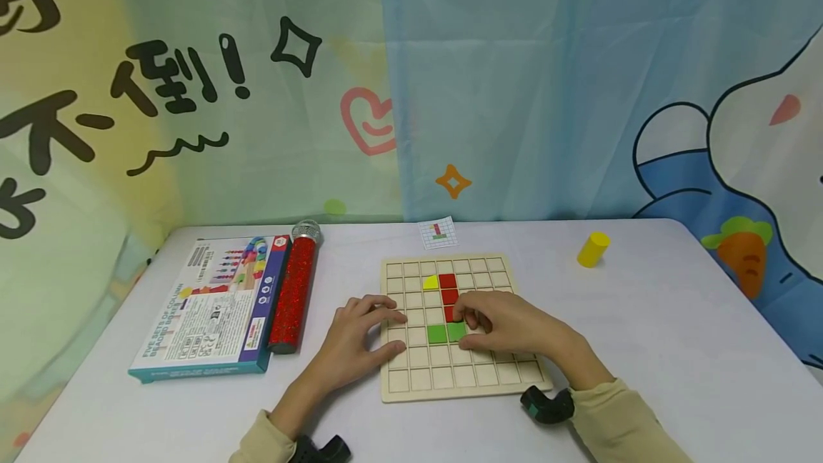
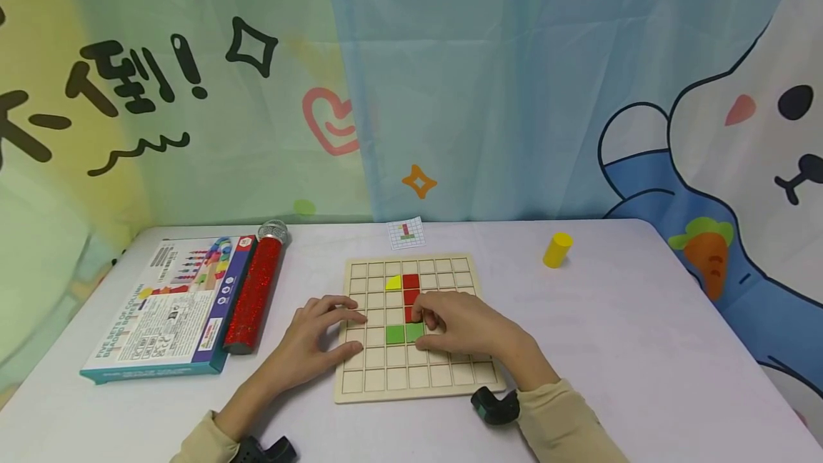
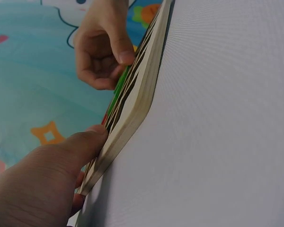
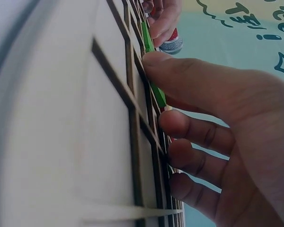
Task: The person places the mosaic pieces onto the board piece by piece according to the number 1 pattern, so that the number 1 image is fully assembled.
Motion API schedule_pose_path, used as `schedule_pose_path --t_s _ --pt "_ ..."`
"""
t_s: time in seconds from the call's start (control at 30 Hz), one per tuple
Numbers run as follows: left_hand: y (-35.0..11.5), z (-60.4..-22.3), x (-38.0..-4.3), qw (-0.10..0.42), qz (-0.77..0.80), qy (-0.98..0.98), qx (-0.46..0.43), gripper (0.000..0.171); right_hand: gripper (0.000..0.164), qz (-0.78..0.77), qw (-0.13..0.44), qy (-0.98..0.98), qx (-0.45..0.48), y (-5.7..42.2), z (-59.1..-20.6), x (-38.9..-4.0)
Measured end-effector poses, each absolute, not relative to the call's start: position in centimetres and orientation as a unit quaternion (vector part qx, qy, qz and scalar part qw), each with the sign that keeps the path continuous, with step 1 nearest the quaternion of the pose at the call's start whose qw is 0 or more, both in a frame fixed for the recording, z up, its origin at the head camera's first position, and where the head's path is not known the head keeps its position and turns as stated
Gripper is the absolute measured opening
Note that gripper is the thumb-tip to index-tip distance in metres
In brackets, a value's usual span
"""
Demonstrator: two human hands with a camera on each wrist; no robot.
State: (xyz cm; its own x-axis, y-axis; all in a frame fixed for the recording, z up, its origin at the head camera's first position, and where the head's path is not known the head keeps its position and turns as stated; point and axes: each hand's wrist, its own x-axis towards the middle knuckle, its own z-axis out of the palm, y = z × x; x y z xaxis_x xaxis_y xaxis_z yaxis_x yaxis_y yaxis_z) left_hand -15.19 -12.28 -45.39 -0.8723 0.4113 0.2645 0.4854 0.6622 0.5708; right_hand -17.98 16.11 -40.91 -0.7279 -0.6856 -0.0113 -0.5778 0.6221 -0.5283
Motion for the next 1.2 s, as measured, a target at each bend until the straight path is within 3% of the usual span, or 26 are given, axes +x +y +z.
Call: schedule_pose_path --t_s 0.6,1.2 --pt "-12.4 -45.8 -15.3 0.065 -0.335 -0.905 -0.253 0.034 0.013 -0.268 0.107 0.902 -0.321 18.8 -40.1 -18.9" --pt "-12.2 -45.4 -15.2 0.047 -0.331 -0.911 -0.241 0.035 0.007 -0.268 0.099 0.917 -0.279 24.8 -40.6 -17.0"
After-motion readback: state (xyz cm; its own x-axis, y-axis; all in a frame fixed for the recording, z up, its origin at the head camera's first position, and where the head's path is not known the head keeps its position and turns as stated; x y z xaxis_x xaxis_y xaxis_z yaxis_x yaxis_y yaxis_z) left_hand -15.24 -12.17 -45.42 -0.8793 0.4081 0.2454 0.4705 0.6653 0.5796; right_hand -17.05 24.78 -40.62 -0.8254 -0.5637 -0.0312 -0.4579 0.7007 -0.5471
